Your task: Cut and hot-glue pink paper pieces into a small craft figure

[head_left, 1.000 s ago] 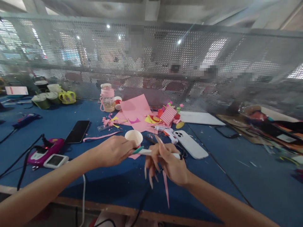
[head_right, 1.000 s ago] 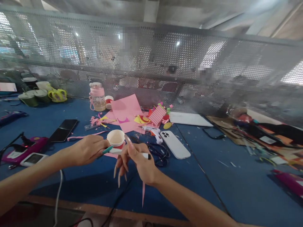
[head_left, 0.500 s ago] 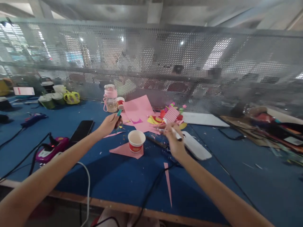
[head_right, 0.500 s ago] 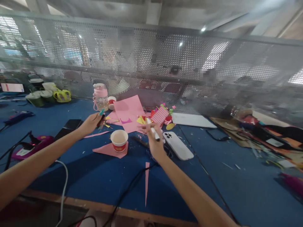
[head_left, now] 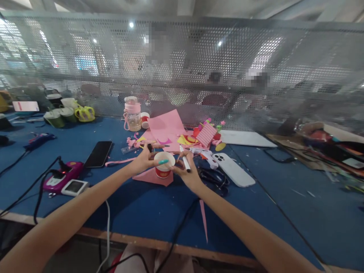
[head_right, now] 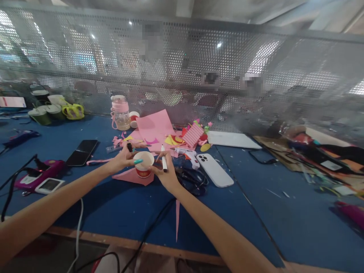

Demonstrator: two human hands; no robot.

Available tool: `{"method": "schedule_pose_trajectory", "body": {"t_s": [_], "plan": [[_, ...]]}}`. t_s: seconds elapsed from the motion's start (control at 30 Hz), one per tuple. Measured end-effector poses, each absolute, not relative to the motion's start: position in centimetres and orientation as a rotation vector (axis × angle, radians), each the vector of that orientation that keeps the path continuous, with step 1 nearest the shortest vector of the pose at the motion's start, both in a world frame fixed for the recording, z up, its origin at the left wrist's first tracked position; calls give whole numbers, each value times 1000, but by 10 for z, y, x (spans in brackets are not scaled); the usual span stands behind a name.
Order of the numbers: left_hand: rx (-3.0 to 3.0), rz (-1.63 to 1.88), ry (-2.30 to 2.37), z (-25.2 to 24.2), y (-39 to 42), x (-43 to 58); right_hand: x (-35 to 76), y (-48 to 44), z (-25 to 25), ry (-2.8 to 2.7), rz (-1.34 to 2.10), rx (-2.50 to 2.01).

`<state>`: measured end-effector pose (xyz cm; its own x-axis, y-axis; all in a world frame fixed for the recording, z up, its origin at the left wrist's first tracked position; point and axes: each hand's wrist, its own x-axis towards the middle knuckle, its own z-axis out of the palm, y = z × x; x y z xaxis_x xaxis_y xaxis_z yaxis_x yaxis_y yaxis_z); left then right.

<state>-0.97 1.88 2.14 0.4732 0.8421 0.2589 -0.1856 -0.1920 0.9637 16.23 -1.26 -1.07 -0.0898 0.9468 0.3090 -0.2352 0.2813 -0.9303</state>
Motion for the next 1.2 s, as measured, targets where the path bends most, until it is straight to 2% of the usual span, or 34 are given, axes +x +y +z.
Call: {"method": "schedule_pose_trajectory", "body": {"t_s": [0.43,0.6,0.8,0.93,1.2], "plan": [[1589,1101,731,20,9,-6,196,-18,1,-1106,792,-942],[1624,1112,725,16,11,-6,208,-24,-4,-1224,864,-1020],[1638,1251,681,11,12,-9,197,-27,-5,-1720,529,-1050],[1524,1435,588,14,15,-11,189,-31,-2,-1811,631,-1028],[1247,1586,509,32,13,-10,177,-35,0,-1504,833,-927]]}}
